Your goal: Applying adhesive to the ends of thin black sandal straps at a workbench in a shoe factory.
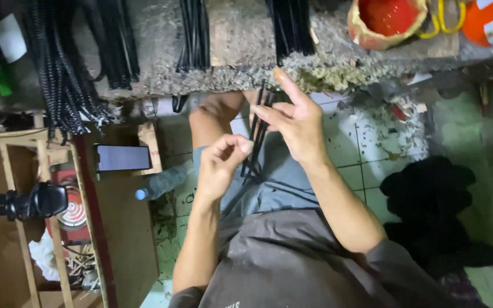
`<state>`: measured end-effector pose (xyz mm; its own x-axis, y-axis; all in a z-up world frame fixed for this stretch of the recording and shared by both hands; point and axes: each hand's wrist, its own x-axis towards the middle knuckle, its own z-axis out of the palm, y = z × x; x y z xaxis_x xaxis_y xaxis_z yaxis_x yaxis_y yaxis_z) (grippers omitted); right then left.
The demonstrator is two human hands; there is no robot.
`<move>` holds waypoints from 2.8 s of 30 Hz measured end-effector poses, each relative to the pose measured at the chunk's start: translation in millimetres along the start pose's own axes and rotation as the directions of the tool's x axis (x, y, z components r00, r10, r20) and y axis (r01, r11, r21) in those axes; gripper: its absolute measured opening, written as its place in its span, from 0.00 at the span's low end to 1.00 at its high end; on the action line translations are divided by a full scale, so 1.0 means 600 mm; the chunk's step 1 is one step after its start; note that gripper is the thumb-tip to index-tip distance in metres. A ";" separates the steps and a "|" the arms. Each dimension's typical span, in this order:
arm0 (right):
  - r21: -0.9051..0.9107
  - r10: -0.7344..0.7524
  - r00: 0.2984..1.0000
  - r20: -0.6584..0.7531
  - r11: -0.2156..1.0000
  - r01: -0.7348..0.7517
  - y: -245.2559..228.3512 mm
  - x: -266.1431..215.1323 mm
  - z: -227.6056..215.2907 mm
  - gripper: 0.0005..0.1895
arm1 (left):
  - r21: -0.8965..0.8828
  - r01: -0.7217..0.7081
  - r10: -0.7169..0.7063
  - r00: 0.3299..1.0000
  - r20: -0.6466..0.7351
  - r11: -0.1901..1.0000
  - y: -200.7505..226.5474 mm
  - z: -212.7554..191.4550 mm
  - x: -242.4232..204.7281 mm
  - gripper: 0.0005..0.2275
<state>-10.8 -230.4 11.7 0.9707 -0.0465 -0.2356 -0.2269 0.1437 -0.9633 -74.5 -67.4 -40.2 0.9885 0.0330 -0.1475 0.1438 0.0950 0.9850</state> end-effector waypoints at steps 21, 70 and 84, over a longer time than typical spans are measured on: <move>0.006 -0.232 0.970 0.075 0.973 0.232 -0.029 -0.050 -0.012 0.41 | -0.056 0.141 -0.131 0.980 0.151 0.988 0.079 0.042 0.031 0.06; -0.422 -0.720 0.248 0.649 -0.069 0.904 -0.008 0.000 -0.151 0.16 | -0.208 0.401 -0.307 0.877 0.371 0.892 0.106 0.042 0.028 0.12; -0.464 -0.700 0.250 0.669 -0.132 0.876 0.044 0.021 -0.176 0.19 | -0.190 0.391 -0.312 0.887 0.341 0.901 0.113 0.034 0.026 0.12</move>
<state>-12.8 -331.8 -30.4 0.4537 0.5494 0.7016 0.8436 -0.5186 -0.1394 -48.4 -80.7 26.3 0.8474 -0.3400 -0.4079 0.5067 0.2880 0.8126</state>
